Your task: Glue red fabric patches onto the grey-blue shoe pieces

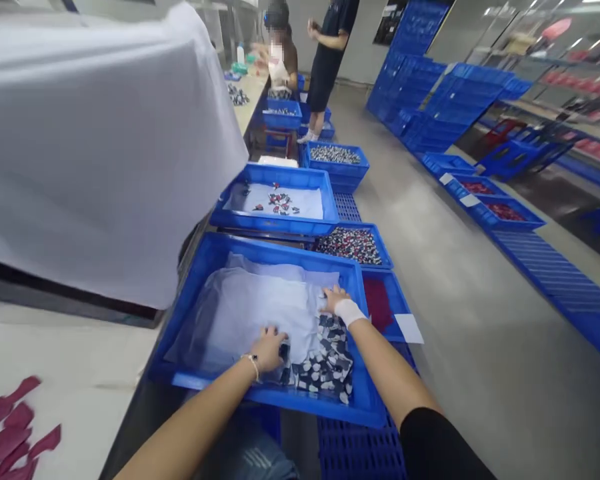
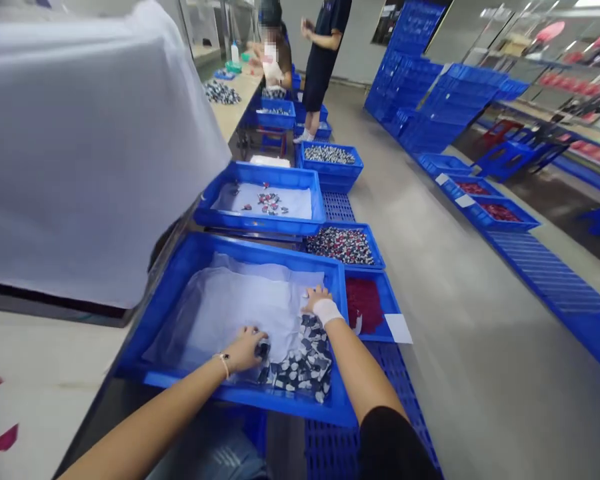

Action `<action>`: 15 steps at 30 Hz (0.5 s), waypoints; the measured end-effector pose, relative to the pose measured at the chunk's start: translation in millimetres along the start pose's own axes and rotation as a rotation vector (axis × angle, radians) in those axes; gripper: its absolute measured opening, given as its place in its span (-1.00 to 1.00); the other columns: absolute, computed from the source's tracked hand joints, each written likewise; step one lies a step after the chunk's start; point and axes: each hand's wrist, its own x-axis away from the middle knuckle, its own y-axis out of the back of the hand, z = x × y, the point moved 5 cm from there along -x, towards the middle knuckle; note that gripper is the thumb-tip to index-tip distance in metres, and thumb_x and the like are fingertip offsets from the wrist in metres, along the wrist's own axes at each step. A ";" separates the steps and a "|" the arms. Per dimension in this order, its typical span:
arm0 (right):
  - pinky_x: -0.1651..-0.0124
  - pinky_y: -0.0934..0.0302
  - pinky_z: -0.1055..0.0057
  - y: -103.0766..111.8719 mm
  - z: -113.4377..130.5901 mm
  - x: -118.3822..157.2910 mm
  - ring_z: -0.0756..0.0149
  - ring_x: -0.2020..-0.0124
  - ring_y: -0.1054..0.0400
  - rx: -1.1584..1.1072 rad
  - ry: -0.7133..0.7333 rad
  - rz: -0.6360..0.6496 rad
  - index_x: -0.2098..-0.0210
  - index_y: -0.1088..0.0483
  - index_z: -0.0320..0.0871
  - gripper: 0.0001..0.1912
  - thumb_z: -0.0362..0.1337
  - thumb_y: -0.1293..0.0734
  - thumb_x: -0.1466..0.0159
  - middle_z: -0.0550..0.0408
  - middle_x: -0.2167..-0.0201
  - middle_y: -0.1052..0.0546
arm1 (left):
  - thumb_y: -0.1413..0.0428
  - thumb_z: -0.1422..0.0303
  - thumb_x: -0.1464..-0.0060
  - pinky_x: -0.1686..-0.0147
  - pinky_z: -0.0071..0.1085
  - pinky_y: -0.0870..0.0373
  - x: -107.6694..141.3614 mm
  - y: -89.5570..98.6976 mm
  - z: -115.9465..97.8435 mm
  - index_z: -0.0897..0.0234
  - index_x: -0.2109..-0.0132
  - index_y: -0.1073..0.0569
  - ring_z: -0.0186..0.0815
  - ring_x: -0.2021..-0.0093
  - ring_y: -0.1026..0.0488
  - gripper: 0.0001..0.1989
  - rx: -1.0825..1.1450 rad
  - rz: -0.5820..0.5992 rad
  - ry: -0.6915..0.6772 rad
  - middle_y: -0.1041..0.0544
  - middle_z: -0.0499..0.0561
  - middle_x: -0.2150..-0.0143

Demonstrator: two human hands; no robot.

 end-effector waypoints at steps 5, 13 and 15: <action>-0.08 -0.32 0.01 -19.9 -18.3 -36.4 0.07 -0.07 -0.36 0.054 0.044 0.113 -0.14 -0.34 -0.18 -0.62 -0.16 -0.34 -0.39 -0.07 -0.12 -0.39 | -0.15 0.29 -0.23 -0.09 0.02 -0.40 -25.6 -15.7 8.7 0.30 -0.14 -0.39 -0.05 -0.15 -0.37 -0.63 -0.060 0.075 0.074 -0.36 0.16 -0.21; -0.10 -0.30 0.02 -42.2 -23.9 -21.5 0.09 -0.07 -0.35 0.079 0.136 0.152 -0.09 -0.37 -0.17 -0.67 -0.15 -0.33 -0.40 -0.07 -0.13 -0.39 | -0.13 0.28 -0.24 -0.05 -0.03 -0.42 -17.8 -24.0 -8.7 0.26 -0.20 -0.32 -0.07 -0.12 -0.38 -0.58 -0.041 0.144 -0.019 -0.35 0.16 -0.20; -0.10 -0.31 0.03 -46.0 -20.5 -16.1 0.10 -0.07 -0.36 0.073 0.179 0.163 -0.08 -0.38 -0.17 -0.68 -0.15 -0.32 -0.40 -0.06 -0.12 -0.40 | -0.13 0.24 -0.24 -0.06 -0.03 -0.40 -17.0 -29.5 -24.6 0.26 -0.18 -0.34 -0.07 -0.11 -0.37 -0.59 -0.012 0.172 -0.051 -0.36 0.15 -0.18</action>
